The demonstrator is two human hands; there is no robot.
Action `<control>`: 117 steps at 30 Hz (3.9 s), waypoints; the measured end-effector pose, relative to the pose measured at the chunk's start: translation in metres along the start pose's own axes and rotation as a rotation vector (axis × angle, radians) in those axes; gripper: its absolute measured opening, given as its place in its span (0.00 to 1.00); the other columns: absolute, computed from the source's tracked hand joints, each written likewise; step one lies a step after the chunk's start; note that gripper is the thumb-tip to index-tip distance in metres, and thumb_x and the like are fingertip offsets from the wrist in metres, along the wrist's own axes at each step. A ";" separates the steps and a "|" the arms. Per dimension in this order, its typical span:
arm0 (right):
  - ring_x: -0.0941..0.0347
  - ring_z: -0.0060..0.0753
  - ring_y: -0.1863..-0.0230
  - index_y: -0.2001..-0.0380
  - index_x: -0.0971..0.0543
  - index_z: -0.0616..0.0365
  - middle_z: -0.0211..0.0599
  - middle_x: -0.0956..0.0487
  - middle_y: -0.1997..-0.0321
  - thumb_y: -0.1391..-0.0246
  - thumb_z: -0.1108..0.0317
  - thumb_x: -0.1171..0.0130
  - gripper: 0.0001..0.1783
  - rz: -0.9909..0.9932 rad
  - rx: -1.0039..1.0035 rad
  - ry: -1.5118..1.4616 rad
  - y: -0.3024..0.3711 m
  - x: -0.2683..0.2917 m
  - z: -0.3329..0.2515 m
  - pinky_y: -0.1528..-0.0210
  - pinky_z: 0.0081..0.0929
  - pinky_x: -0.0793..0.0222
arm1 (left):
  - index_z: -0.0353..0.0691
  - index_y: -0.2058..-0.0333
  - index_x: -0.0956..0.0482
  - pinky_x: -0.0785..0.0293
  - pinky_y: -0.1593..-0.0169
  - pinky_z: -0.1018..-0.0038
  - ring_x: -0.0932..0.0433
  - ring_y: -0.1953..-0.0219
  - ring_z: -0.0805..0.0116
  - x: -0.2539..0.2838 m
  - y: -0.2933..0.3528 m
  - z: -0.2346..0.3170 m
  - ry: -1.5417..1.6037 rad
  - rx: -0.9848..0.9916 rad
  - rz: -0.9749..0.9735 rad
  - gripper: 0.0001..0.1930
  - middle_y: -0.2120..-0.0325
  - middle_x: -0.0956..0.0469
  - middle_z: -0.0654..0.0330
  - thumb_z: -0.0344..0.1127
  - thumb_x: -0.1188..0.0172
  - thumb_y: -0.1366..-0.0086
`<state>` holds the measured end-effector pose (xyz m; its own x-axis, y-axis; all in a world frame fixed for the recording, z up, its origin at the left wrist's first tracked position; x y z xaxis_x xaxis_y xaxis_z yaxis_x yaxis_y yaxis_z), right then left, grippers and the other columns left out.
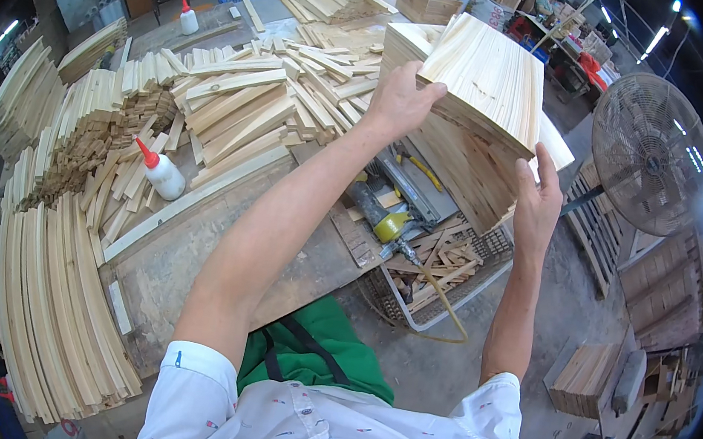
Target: Assembling wooden panels by applying glue and using a nail gun to attach wooden strips to a base board.
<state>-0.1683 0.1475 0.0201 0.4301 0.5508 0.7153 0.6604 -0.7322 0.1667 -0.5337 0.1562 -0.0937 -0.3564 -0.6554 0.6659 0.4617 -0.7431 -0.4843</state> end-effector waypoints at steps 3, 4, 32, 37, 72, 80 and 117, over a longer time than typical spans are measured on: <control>0.23 0.52 0.57 0.57 0.22 0.68 0.54 0.20 0.62 0.48 0.66 0.45 0.18 0.126 0.069 -0.445 0.055 0.024 -0.038 0.53 0.42 0.29 | 0.28 0.52 0.25 0.23 0.59 0.71 0.21 0.66 0.62 0.054 0.034 0.091 0.395 0.182 -0.505 0.15 0.68 0.21 0.52 0.33 0.46 0.32; 0.24 0.49 0.54 0.53 0.25 0.68 0.52 0.20 0.58 0.44 0.64 0.46 0.20 0.131 0.048 -0.494 0.077 0.036 -0.047 0.51 0.40 0.30 | 0.29 0.53 0.24 0.24 0.61 0.73 0.22 0.68 0.67 0.063 0.048 0.128 0.487 0.286 -0.687 0.14 0.69 0.21 0.55 0.32 0.46 0.32; 0.32 0.41 0.40 0.41 0.32 0.69 0.52 0.28 0.41 0.41 0.63 0.44 0.28 1.593 -0.823 -0.030 0.324 0.157 -0.023 0.38 0.31 0.40 | 0.26 0.47 0.31 0.33 0.45 0.63 0.26 0.50 0.51 -0.044 0.066 0.592 0.750 -0.541 -1.258 0.32 0.54 0.24 0.41 0.49 0.42 0.40; 0.38 0.46 0.34 0.41 0.32 0.69 0.55 0.33 0.36 0.41 0.65 0.45 0.28 1.542 -0.773 -0.054 0.290 0.155 -0.034 0.32 0.34 0.47 | 0.24 0.47 0.34 0.26 0.50 0.64 0.23 0.54 0.54 -0.055 0.050 0.567 0.860 -0.210 -1.218 0.29 0.56 0.25 0.40 0.41 0.41 0.41; 0.20 0.35 0.58 0.56 0.25 0.67 0.45 0.19 0.57 0.37 0.67 0.47 0.13 1.428 -0.297 -1.842 0.168 -0.026 -0.024 0.55 0.33 0.20 | 0.23 0.37 0.43 0.38 0.39 0.71 0.32 0.41 0.61 -0.027 -0.094 0.261 0.528 -0.001 -1.073 0.28 0.41 0.33 0.43 0.30 0.49 0.33; 0.21 0.37 0.55 0.53 0.27 0.70 0.48 0.20 0.55 0.36 0.66 0.48 0.16 1.173 -0.129 -1.908 0.077 0.005 -0.033 0.53 0.33 0.21 | 0.33 0.38 0.36 0.38 0.38 0.70 0.32 0.40 0.58 0.087 -0.144 0.240 0.231 -0.072 -0.845 0.26 0.40 0.33 0.44 0.31 0.47 0.34; 0.19 0.35 0.65 0.53 0.26 0.66 0.48 0.18 0.62 0.35 0.67 0.51 0.14 0.712 -0.508 -1.349 0.166 0.020 -0.067 0.65 0.25 0.22 | 0.36 0.48 0.25 0.41 0.37 0.61 0.36 0.41 0.50 0.103 -0.044 0.278 0.364 -0.522 -0.652 0.26 0.42 0.32 0.50 0.36 0.33 0.46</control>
<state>-0.0913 0.0101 0.1074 0.9294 -0.2110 -0.3029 -0.0463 -0.8807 0.4715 -0.3653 0.1593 0.1536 -0.6931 -0.0196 0.7206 -0.3166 -0.8897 -0.3288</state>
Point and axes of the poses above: each hand's wrist, its own y-axis away from the middle knuckle, its own x-axis out of the back of the hand, z = x × y, the point moved 4 cm from there along -y, towards the middle knuckle
